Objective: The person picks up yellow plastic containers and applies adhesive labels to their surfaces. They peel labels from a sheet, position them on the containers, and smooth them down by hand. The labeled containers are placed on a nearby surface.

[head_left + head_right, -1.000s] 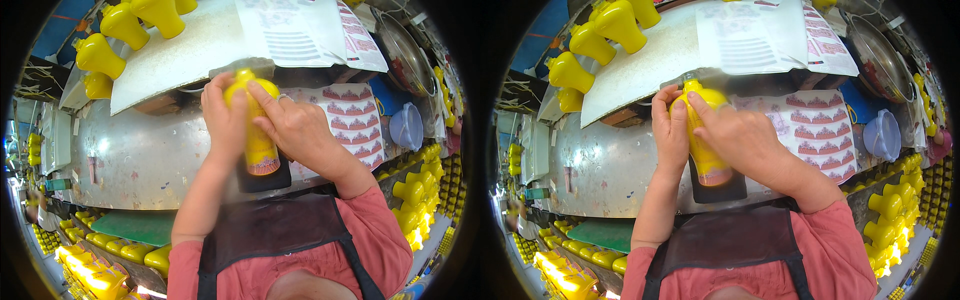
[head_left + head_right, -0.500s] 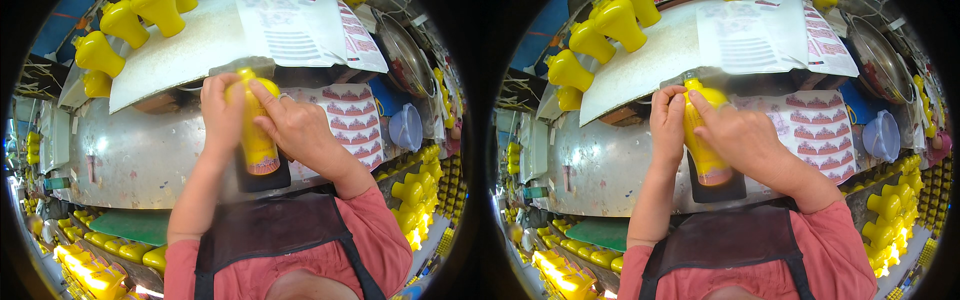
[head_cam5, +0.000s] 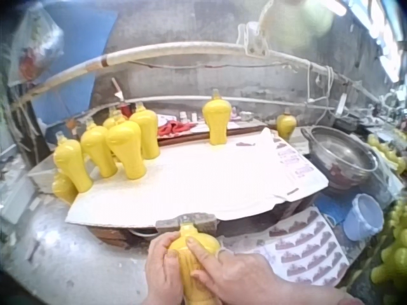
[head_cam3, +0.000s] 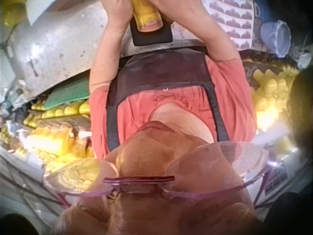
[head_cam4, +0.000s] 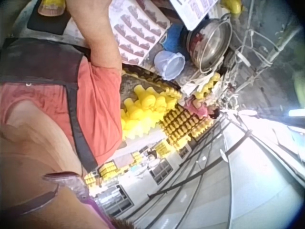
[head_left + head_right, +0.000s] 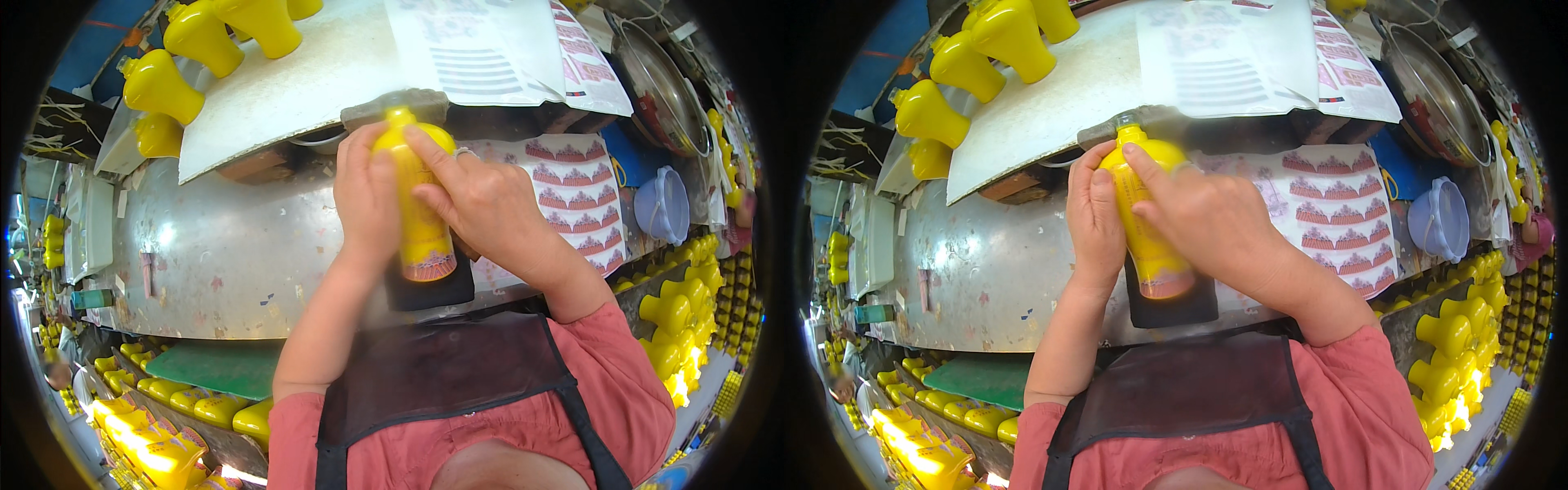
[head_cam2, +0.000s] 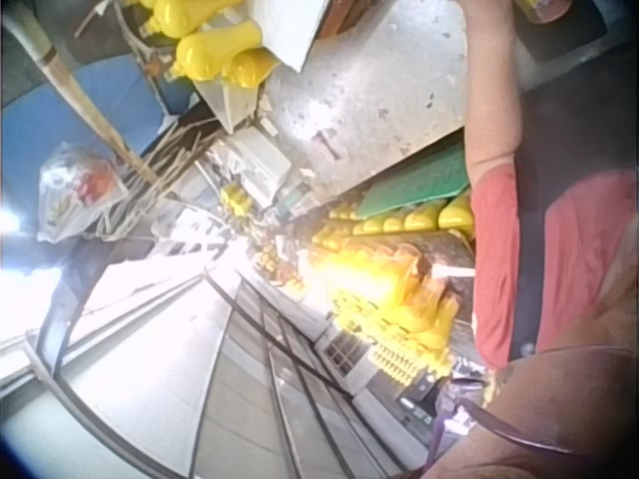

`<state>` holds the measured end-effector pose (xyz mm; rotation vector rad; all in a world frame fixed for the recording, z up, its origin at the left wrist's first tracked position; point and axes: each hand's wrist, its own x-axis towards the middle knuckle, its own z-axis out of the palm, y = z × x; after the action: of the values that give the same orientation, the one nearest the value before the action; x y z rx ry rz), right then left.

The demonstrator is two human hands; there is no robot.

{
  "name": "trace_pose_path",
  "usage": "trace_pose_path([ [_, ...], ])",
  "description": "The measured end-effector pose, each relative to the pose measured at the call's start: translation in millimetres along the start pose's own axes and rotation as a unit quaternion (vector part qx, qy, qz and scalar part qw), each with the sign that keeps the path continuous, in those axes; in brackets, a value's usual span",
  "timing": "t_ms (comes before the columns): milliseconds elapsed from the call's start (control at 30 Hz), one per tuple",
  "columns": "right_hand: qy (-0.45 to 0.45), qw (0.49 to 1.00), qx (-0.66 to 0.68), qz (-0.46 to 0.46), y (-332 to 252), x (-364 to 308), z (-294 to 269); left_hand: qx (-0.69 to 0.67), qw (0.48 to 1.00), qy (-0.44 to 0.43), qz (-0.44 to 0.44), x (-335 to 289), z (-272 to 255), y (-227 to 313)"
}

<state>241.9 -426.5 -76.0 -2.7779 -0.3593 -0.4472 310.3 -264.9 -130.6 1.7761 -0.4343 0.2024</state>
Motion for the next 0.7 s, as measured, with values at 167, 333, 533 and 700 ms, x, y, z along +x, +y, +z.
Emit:
trace_pose_path([
  [167,0.045,0.992,0.111,0.037,4,3,-5,-0.062,0.997,0.01,-0.036,-5,3,-6],
  [333,-0.022,0.844,0.492,0.21,40,24,-29,-0.056,0.997,-0.046,0.005,-8,-1,-15],
  [533,0.038,0.94,0.331,-0.076,38,55,-24,-0.029,0.998,-0.012,0.048,-14,3,-17],
  [700,0.059,0.978,0.167,-0.112,33,80,-26,0.011,0.998,-0.024,0.049,-13,-1,-9],
])
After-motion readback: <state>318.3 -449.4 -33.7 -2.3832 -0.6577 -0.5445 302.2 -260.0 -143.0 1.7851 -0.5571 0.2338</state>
